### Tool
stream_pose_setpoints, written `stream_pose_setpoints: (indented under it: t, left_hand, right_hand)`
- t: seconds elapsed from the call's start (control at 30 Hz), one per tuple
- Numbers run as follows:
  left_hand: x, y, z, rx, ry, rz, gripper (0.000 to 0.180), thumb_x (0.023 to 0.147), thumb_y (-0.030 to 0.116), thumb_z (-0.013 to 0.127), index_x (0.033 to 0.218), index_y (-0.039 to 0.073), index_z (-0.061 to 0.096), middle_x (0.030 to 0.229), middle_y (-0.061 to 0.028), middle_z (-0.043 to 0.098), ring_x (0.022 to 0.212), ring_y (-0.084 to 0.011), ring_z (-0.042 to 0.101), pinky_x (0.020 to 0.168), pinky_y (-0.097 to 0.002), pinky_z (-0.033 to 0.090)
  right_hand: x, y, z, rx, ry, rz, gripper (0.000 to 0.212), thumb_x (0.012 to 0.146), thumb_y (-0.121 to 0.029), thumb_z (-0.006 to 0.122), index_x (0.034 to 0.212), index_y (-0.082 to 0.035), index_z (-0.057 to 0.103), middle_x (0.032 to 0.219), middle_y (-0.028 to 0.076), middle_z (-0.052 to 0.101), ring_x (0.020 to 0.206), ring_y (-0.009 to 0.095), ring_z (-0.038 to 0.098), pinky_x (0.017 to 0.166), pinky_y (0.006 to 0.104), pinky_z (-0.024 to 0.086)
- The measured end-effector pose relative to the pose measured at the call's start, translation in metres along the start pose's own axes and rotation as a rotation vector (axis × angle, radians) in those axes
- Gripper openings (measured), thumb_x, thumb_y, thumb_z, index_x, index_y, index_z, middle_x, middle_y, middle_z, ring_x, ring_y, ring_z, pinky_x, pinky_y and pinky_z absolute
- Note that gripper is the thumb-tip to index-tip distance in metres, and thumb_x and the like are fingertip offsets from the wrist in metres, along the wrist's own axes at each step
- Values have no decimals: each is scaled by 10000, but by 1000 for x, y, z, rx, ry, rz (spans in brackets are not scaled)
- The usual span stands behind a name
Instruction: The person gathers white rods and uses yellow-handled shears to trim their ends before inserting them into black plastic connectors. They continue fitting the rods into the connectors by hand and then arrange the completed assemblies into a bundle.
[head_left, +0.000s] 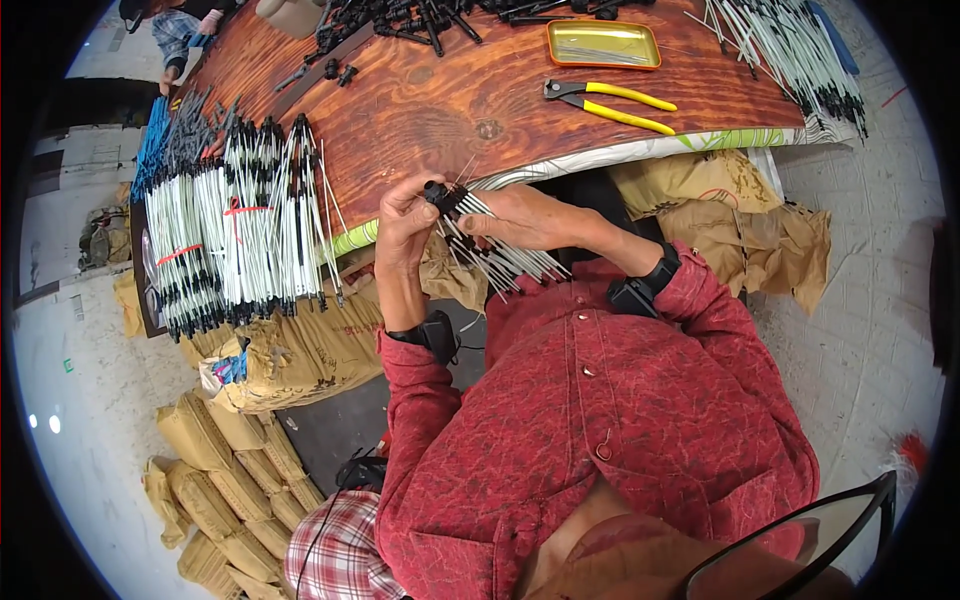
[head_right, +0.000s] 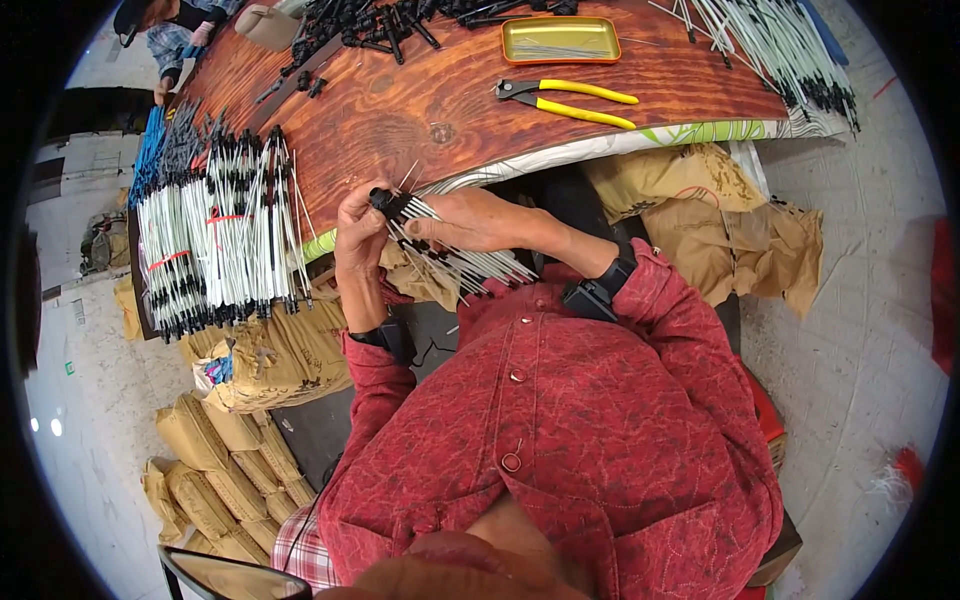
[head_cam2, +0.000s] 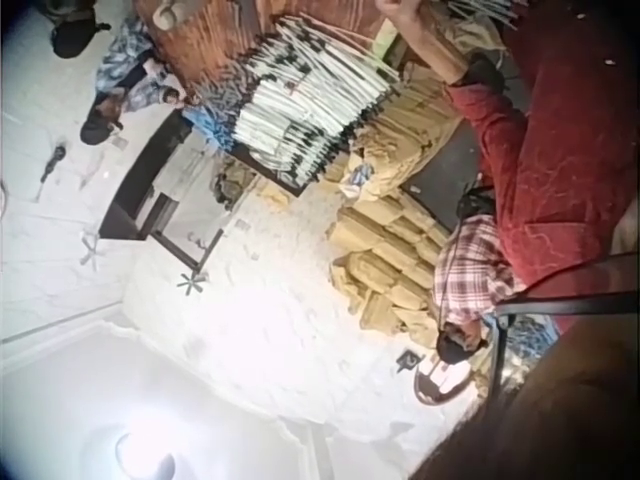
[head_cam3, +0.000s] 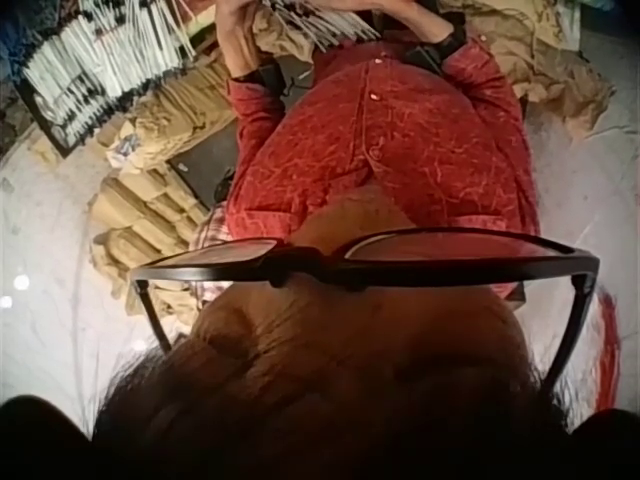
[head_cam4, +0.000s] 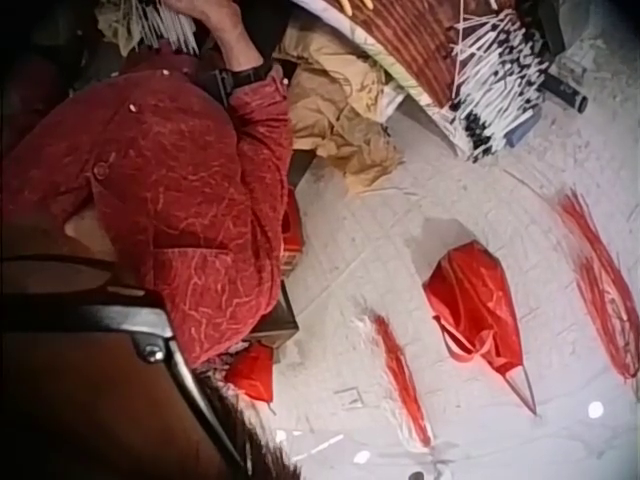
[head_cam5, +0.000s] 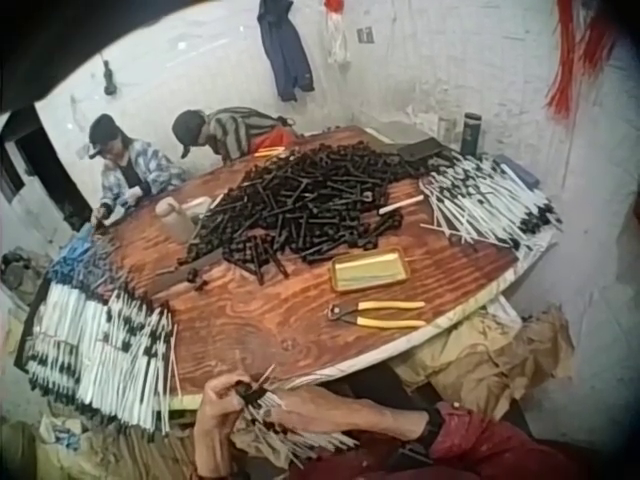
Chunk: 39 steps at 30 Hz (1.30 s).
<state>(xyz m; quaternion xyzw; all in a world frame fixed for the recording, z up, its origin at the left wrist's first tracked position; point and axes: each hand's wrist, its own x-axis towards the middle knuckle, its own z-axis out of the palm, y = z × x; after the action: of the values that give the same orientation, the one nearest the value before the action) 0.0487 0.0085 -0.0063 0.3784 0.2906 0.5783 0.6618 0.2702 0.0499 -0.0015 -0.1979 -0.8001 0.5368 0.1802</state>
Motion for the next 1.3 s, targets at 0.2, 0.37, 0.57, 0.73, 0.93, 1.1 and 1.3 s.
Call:
stream_pose_setpoints:
  t: [0.2, 0.37, 0.57, 0.73, 0.93, 1.1, 1.3]
  left_hand:
    - [0, -8, -6, 24, -74, -2, 434, 731, 104, 839, 1108, -39, 678, 1048, -109, 656, 961, -209, 648, 879, -327, 506]
    - [0, -15, -11, -14, -103, -25, 471, 693, 145, 860, 1095, -32, 690, 1030, -96, 606, 969, -204, 591, 874, -311, 453]
    - [3, -23, -9, -45, -124, -39, 448, 670, 160, 864, 1067, 8, 723, 1012, -81, 565, 957, -198, 545, 892, -300, 404]
    - [12, -30, -12, -103, -301, -32, 406, 681, 154, 863, 1053, 42, 745, 1026, -80, 565, 938, -187, 539, 857, -305, 412]
    - [9, -23, 6, 88, -249, -24, 417, 672, 134, 874, 1063, 51, 753, 987, -72, 577, 896, -172, 529, 769, -311, 416]
    - [32, 21, 19, 263, -419, -24, 464, 625, 136, 899, 1056, 38, 755, 965, -55, 584, 867, -160, 541, 734, -296, 418]
    - [30, 34, 32, 236, -393, -88, 487, 603, 100, 898, 1060, 15, 749, 949, -36, 577, 840, -130, 534, 710, -267, 414]
  right_hand:
    - [-5, 8, 3, 64, -17, -21, 592, 1036, -566, 317, 971, -27, 554, 773, 84, 625, 728, 259, 622, 690, 379, 483]
    - [-8, 10, 4, 54, 9, -3, 619, 1034, -581, 301, 936, -18, 540, 750, 106, 588, 710, 272, 590, 675, 388, 461]
    - [-10, 4, -3, -93, 6, -21, 574, 1035, -562, 294, 937, -41, 516, 724, 181, 548, 691, 399, 569, 648, 472, 437]
    - [-16, 7, -1, -184, -24, -2, 561, 1034, -543, 327, 938, -29, 530, 737, 209, 570, 716, 428, 581, 643, 489, 440]
    - [-27, 10, 3, -148, 129, -100, 465, 1043, -448, 393, 934, -26, 557, 672, 195, 547, 673, 413, 572, 620, 480, 427]
    - [-25, -21, -32, -179, 6, -99, 507, 1027, -475, 416, 931, -7, 584, 619, 227, 505, 625, 437, 545, 596, 489, 424]
    - [-26, -31, -27, -202, 50, -72, 529, 1018, -474, 438, 889, 13, 601, 603, 247, 493, 598, 450, 527, 573, 488, 418]
